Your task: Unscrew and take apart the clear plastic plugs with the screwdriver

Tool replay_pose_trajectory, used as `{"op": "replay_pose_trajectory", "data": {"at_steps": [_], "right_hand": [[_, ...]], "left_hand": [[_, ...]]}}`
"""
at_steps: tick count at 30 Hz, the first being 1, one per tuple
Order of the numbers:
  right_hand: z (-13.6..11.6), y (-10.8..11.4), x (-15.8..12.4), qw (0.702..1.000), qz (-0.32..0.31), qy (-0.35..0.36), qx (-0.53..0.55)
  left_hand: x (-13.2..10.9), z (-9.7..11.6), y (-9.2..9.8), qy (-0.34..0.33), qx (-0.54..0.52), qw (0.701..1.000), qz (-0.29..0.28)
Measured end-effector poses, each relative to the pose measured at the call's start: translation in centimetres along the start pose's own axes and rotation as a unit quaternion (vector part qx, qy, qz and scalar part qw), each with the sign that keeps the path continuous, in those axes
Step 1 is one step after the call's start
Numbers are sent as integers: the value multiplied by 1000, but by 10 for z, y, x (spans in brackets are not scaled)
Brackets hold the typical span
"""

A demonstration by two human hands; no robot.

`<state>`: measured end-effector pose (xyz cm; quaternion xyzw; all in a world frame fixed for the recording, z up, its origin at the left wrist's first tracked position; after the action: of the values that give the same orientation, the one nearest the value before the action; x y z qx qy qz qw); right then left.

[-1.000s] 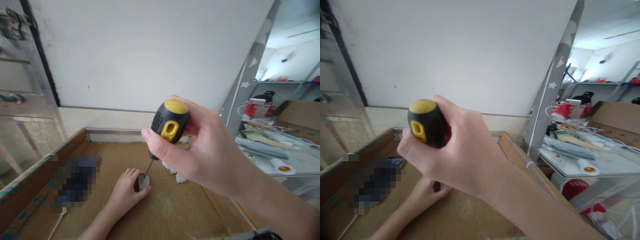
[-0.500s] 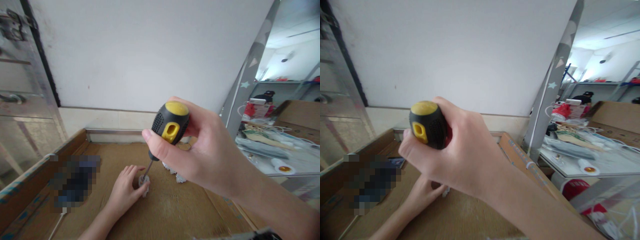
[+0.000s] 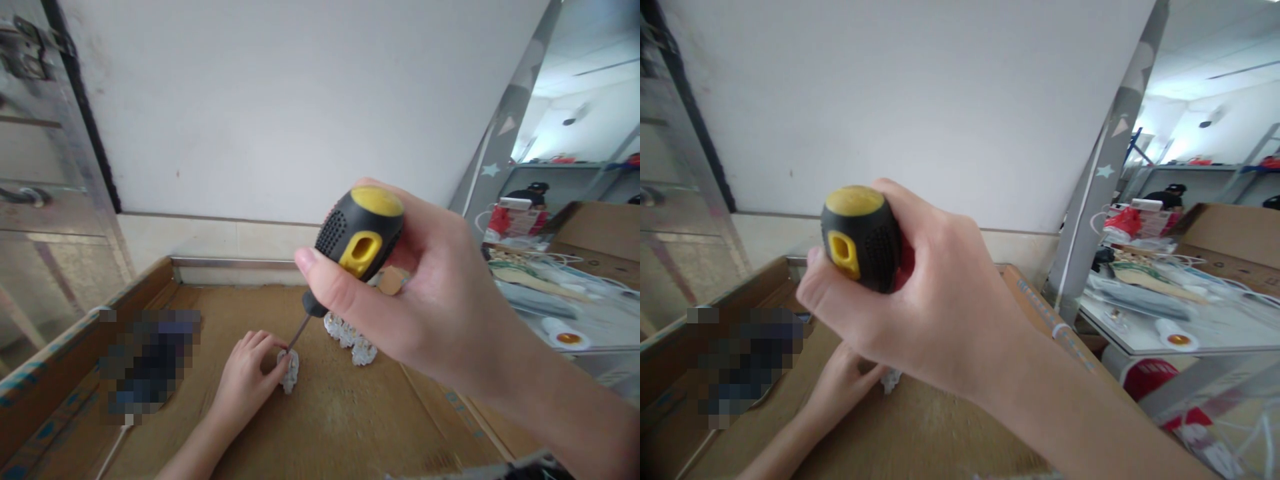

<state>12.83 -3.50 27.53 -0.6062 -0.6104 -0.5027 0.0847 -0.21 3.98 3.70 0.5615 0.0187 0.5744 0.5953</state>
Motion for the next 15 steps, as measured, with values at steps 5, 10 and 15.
{"op": "replay_pose_trajectory", "data": {"at_steps": [5,10,15], "right_hand": [[-1,-2,0,1000,1,3,-20],[-2,-1,-1,1000,6,-1,-4],[0,2,0,1000,13,-4,-6]], "left_hand": [[0,0,1,6,1,1000,2],[0,0,0,7,2,1000,-3],[2,2,-3,18,-10,999,-37]]}}
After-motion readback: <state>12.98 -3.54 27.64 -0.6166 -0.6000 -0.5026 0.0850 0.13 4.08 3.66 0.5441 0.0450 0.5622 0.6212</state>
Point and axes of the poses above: each hand's wrist, its own x-axis towards the middle knuckle, its own y-axis out of the back of the hand, z = x × y, the point moved 6 cm from there along x, towards the middle knuckle, and after that the axes turned 8 degrees about -y, right-handed, at the moved point
